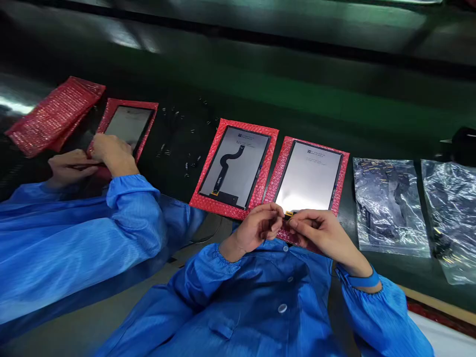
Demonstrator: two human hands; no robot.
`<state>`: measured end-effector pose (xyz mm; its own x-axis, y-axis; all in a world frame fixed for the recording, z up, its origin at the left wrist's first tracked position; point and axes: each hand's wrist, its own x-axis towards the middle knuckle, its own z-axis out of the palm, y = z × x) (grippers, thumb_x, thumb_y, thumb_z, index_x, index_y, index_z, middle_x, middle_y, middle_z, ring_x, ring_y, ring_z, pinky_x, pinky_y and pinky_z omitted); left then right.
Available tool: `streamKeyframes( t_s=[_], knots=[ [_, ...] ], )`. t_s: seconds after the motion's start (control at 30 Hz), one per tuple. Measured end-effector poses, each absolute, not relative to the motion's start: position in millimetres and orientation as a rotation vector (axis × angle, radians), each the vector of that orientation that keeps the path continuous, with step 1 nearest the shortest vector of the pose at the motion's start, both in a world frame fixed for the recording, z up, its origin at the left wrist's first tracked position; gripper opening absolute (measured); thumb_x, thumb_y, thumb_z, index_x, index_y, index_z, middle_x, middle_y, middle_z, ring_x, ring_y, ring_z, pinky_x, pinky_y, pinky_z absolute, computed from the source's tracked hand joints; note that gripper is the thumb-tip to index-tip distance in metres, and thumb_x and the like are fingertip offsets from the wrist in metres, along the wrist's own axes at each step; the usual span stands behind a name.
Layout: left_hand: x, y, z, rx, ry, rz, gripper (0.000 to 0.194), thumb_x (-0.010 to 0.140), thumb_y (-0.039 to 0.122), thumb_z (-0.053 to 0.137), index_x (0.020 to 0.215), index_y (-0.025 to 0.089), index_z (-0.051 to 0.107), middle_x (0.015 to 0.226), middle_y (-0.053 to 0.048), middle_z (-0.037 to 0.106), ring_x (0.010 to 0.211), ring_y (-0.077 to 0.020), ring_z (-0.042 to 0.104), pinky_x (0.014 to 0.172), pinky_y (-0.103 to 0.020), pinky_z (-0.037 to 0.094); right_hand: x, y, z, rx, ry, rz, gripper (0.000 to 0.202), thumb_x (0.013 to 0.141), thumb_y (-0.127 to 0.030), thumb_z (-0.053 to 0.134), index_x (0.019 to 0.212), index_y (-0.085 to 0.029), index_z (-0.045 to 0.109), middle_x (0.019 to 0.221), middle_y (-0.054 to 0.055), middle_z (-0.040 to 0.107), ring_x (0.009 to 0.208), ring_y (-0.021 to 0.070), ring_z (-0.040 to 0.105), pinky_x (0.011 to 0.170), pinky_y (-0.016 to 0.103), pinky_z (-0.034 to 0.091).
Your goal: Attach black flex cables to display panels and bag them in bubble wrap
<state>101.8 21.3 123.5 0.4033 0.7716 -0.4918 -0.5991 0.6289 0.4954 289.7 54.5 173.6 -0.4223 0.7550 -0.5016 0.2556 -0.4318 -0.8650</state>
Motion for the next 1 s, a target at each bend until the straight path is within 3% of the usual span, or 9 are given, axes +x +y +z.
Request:
streamKeyframes(
  t_s=[0.13, 0.3, 0.43, 0.57, 0.7, 0.83, 1.0],
  knots=[
    [96.3, 7.7, 122.1, 0.506, 0.965, 0.935, 0.051, 0.068, 0.056, 0.088, 0.089, 0.015, 0.067, 0.057, 0.007, 0.055, 0.039, -0.0041, 0.039, 0.041, -0.020, 0.025, 297.4, 56.0, 164.0, -1.378, -1.325, 1.847, 0.060, 0.076, -0.078, 0.078, 0.067, -0.019, 0.077, 0.050, 0.004, 0.063, 0.046, 0.0171, 0.059, 0.051, 0.030, 0.049],
    [89.2, -7.1, 119.4, 0.618, 1.035, 0.923, 0.052, 0.076, 0.057, 0.086, 0.099, 0.011, 0.076, 0.060, 0.003, 0.060, 0.042, -0.0050, 0.045, 0.042, -0.021, 0.030, 312.1, 53.2, 146.4, -1.375, -1.148, 1.802, 0.050, 0.092, -0.068, 0.069, 0.093, -0.021, 0.083, 0.064, 0.005, 0.071, 0.049, 0.0169, 0.058, 0.052, 0.031, 0.048],
    [85.4, -10.1, 115.0, 0.656, 1.105, 0.969, 0.046, 0.082, 0.055, 0.082, 0.101, 0.013, 0.080, 0.065, -0.002, 0.067, 0.047, -0.0067, 0.048, 0.045, -0.021, 0.032, 317.2, 53.5, 146.1, -1.384, -1.193, 1.795, 0.049, 0.097, -0.064, 0.063, 0.091, -0.019, 0.082, 0.064, 0.004, 0.068, 0.054, 0.0176, 0.059, 0.056, 0.031, 0.048],
    [79.8, -2.1, 116.5, 0.659, 1.134, 0.977, 0.040, 0.081, 0.048, 0.084, 0.102, 0.014, 0.082, 0.074, -0.006, 0.075, 0.050, -0.0068, 0.048, 0.047, -0.020, 0.032, 312.4, 58.5, 159.9, -1.470, -1.356, 1.703, 0.044, 0.092, -0.060, 0.073, 0.081, -0.018, 0.080, 0.056, 0.002, 0.062, 0.057, 0.0171, 0.057, 0.061, 0.031, 0.047],
    [72.0, 10.2, 124.9, 0.578, 1.073, 1.022, 0.043, 0.082, 0.045, 0.082, 0.109, 0.012, 0.080, 0.073, -0.006, 0.076, 0.046, -0.0050, 0.038, 0.044, -0.020, 0.025, 314.9, 59.3, 167.5, -1.530, -1.443, 1.708, 0.042, 0.083, -0.059, 0.082, 0.087, -0.017, 0.083, 0.057, 0.001, 0.065, 0.054, 0.0154, 0.056, 0.059, 0.031, 0.049],
    [64.9, 22.8, 134.9, 0.496, 0.886, 1.020, 0.055, 0.088, 0.054, 0.069, 0.120, 0.009, 0.076, 0.080, -0.011, 0.079, 0.041, -0.0055, 0.033, 0.042, -0.024, 0.021, 327.3, 52.9, 160.2, -1.558, -1.420, 1.867, 0.046, 0.073, -0.057, 0.089, 0.093, -0.016, 0.085, 0.059, 0.004, 0.071, 0.051, 0.0169, 0.061, 0.054, 0.032, 0.051],
    [65.6, 33.4, 140.6, 0.503, 0.711, 0.995, 0.068, 0.093, 0.061, 0.057, 0.130, 0.006, 0.070, 0.088, -0.016, 0.080, 0.039, -0.0066, 0.038, 0.042, -0.026, 0.021, 329.0, 45.7, 152.4, -1.571, -1.419, 1.984, 0.047, 0.072, -0.054, 0.090, 0.096, -0.014, 0.084, 0.060, 0.006, 0.073, 0.052, 0.0169, 0.066, 0.049, 0.027, 0.050]
  ],
)
